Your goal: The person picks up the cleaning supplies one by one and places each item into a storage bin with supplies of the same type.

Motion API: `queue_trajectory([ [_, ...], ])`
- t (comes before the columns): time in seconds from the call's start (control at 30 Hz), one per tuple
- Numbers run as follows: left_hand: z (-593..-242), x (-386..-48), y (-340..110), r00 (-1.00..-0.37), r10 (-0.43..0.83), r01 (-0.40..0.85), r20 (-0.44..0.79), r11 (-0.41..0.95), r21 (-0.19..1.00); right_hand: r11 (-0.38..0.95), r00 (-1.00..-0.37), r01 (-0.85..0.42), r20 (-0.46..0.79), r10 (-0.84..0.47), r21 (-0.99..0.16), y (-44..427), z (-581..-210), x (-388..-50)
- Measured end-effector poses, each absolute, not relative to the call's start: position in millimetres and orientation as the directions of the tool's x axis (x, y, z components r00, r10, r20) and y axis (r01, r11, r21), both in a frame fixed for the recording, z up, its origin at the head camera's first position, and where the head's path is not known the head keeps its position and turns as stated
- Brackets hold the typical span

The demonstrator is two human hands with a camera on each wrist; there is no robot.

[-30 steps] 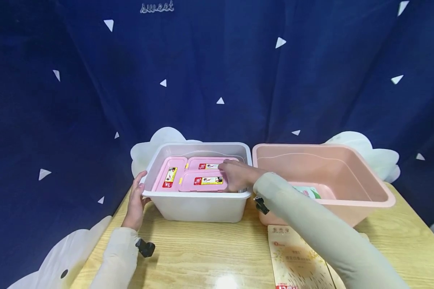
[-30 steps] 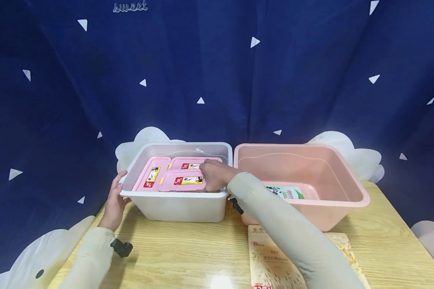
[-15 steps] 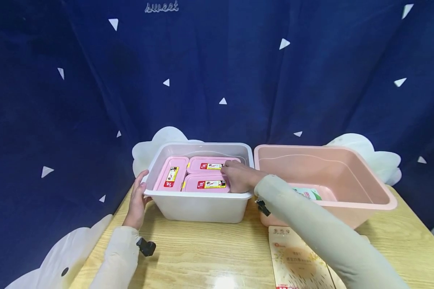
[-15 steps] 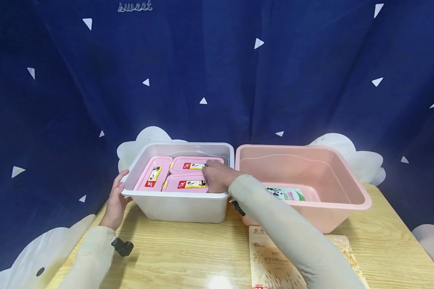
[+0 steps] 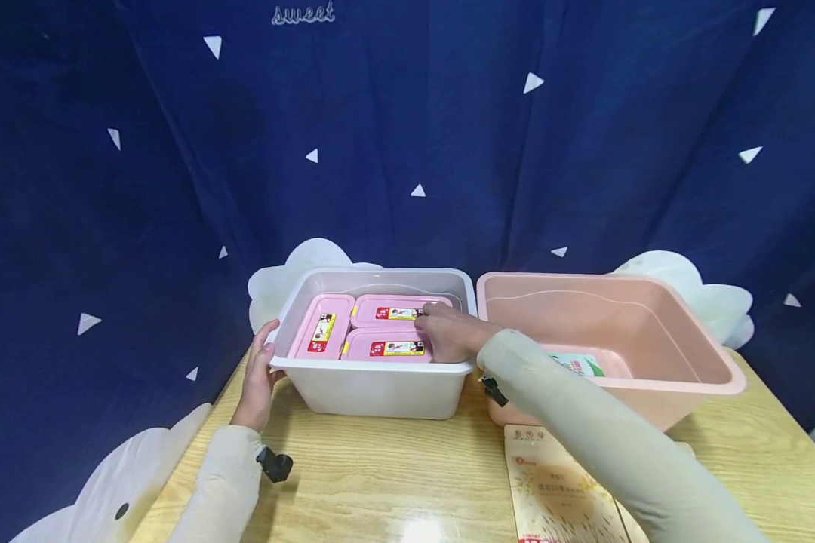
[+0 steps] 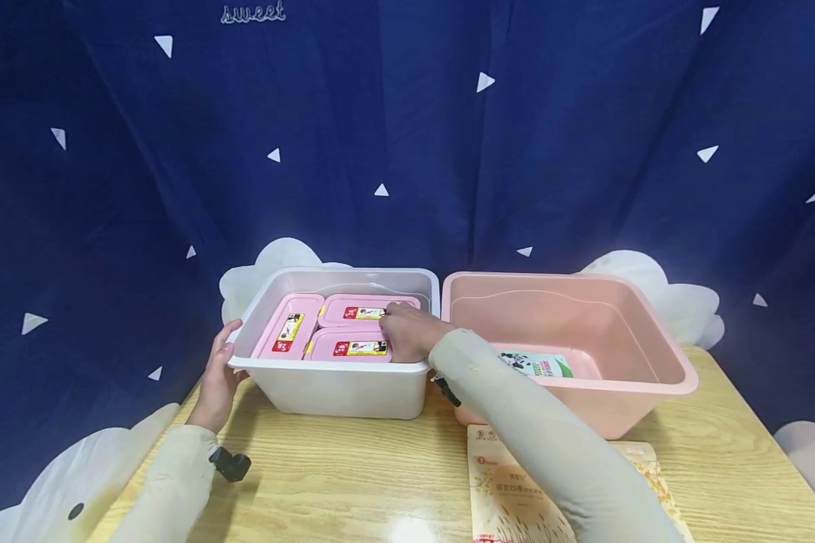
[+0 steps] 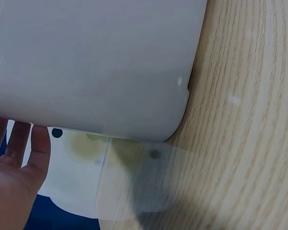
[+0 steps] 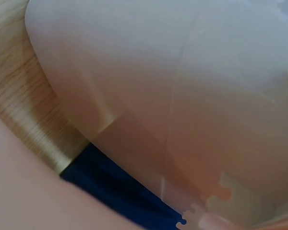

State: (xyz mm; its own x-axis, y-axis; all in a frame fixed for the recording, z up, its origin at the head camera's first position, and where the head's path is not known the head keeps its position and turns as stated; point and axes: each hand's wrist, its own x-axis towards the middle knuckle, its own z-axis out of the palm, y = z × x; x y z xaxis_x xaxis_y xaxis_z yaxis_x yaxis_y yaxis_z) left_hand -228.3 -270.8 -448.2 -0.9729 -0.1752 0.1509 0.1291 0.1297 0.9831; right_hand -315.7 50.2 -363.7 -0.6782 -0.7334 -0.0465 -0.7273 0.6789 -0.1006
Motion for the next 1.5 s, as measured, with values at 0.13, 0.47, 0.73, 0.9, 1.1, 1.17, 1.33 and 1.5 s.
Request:
queue_trajectory([
  [0.13, -448.4, -228.4, -270.4, -0.974, -0.172, 0.129, 0.150, 0.126, 0.984, 0.671, -0.671, -0.736, -0.034, -0.741, -0.089, 51.5, -363.9, -313.8],
  [0.47, -449.1, -229.0, -271.3, -0.972, -0.175, 0.133, 0.156, 0.136, 0.982, 0.689, -0.689, -0.721, -0.030, -0.724, -0.070, 51.3, -362.6, -310.1],
  [0.73, -447.2, -228.0, -270.5, -0.974, -0.171, 0.130, 0.149, 0.114, 0.985, 0.707, -0.706, -0.702, -0.049, -0.706, -0.082, 49.7, -361.7, -311.1],
  [0.9, -447.2, -227.7, -270.2, -0.975, -0.170, 0.127, 0.144, 0.107, 0.986, 0.713, -0.709, -0.686, -0.084, -0.700, -0.143, 49.1, -358.3, -310.9],
  [1.1, -447.2, -228.4, -268.7, -0.974, -0.169, 0.137, 0.153, 0.103, 0.985, 0.698, -0.721, -0.640, -0.065, -0.690, -0.321, 55.7, -350.0, -310.5],
  [1.17, -447.7, -228.5, -267.9, -0.974, -0.168, 0.133, 0.149, 0.100, 0.986, 0.690, -0.729, -0.620, -0.050, -0.682, -0.374, 60.5, -346.4, -309.0],
  [1.33, -447.5, -227.1, -267.0, -0.975, -0.164, 0.135, 0.150, 0.100, 0.986, 0.658, -0.720, -0.638, 0.008, -0.694, -0.399, 73.0, -332.8, -298.9],
  [1.5, -446.5, -225.2, -268.8, -0.973, -0.163, 0.150, 0.165, 0.105, 0.983, 0.626, -0.688, -0.700, 0.092, -0.720, -0.343, 87.4, -314.4, -280.4],
])
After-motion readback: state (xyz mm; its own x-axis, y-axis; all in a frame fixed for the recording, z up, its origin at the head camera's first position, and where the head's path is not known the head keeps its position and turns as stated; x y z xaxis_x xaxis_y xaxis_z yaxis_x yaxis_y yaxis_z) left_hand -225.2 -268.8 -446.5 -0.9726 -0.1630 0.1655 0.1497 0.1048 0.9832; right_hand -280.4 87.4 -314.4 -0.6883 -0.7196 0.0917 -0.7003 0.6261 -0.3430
